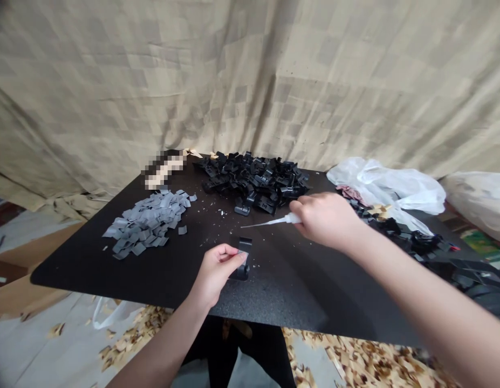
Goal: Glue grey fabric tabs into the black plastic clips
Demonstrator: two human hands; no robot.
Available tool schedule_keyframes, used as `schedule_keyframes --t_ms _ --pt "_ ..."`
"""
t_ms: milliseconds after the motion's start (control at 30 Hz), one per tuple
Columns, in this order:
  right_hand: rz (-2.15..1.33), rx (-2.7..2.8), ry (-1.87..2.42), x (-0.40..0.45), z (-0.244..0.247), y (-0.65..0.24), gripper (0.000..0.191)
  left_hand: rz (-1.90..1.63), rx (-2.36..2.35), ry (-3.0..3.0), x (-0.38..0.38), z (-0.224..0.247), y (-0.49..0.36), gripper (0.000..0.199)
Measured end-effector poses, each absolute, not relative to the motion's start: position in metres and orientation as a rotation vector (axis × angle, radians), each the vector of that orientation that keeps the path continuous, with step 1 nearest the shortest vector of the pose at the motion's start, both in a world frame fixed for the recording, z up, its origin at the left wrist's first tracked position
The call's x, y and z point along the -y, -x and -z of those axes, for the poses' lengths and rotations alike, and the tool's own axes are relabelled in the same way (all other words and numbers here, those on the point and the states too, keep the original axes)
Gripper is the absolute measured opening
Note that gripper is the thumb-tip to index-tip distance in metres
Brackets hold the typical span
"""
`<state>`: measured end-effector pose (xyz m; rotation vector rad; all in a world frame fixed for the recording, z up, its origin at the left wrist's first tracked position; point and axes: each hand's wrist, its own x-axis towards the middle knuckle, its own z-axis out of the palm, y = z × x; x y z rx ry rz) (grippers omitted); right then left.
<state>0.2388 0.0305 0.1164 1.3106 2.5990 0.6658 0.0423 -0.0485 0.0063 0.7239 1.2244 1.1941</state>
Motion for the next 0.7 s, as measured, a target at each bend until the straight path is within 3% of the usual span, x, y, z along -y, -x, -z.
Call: schedule_keyframes --t_ms 233,700 --pt "-0.899 -2.481 -0.822 -0.025 -0.156 -0.222 0.013 -1.212 -1.226 -0.838 0.053 -0.004 -0.047 0.015" --pt "-0.834 -2.608 -0.812 -0.033 -0.140 -0.221 0.016 -1.222 -1.272 -0.986 0.060 -0.015 -0.045 0.016"
